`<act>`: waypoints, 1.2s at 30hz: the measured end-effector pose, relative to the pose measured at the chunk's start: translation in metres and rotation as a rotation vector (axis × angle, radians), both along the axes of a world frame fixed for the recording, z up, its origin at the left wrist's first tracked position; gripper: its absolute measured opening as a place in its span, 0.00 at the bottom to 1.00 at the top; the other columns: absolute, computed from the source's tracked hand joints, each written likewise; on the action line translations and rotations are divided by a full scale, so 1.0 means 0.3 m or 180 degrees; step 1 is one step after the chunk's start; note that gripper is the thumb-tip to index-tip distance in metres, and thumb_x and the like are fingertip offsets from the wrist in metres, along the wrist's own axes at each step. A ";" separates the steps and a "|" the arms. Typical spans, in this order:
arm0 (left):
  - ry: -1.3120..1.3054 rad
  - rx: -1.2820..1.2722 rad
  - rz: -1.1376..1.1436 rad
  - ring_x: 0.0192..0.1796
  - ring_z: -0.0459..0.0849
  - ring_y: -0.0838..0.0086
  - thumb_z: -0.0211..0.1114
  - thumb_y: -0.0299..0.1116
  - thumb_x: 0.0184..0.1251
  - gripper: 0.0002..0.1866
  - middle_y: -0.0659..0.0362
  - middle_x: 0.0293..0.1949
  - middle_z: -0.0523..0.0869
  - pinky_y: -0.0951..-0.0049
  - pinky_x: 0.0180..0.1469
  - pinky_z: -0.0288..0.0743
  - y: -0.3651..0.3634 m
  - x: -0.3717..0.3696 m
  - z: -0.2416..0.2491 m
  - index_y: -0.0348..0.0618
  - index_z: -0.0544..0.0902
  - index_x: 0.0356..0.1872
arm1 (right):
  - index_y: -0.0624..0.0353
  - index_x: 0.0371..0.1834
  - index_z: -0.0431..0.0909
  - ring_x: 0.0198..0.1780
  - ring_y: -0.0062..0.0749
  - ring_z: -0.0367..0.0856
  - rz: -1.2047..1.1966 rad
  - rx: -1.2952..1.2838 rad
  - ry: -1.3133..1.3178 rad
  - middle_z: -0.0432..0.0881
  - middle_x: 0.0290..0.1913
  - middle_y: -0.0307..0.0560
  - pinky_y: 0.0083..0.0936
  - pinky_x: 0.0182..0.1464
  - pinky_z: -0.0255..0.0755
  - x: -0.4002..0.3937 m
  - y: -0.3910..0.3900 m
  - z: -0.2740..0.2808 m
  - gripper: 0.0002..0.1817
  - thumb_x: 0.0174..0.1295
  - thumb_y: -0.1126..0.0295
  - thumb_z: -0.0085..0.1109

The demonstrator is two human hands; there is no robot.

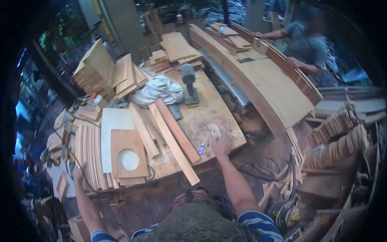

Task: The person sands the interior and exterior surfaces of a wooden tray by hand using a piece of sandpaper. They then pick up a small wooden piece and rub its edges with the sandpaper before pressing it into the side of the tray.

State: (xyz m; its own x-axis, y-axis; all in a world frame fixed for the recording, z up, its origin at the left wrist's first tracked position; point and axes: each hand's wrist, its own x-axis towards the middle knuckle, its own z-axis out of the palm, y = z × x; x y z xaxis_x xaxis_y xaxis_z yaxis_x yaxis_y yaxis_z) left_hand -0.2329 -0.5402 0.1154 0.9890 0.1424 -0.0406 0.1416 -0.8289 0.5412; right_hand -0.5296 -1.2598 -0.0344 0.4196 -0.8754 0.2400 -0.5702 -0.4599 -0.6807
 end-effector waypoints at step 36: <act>0.0057 0.0531 0.0268 0.70 0.80 0.45 0.72 0.69 0.60 0.56 0.31 0.65 0.81 0.57 0.72 0.71 -0.033 -0.028 0.025 0.21 0.74 0.70 | 0.50 0.51 0.82 0.48 0.58 0.86 0.0130 -0.0052 -0.0104 0.88 0.43 0.55 0.55 0.51 0.76 -0.013 0.032 0.078 0.22 0.57 0.53 0.70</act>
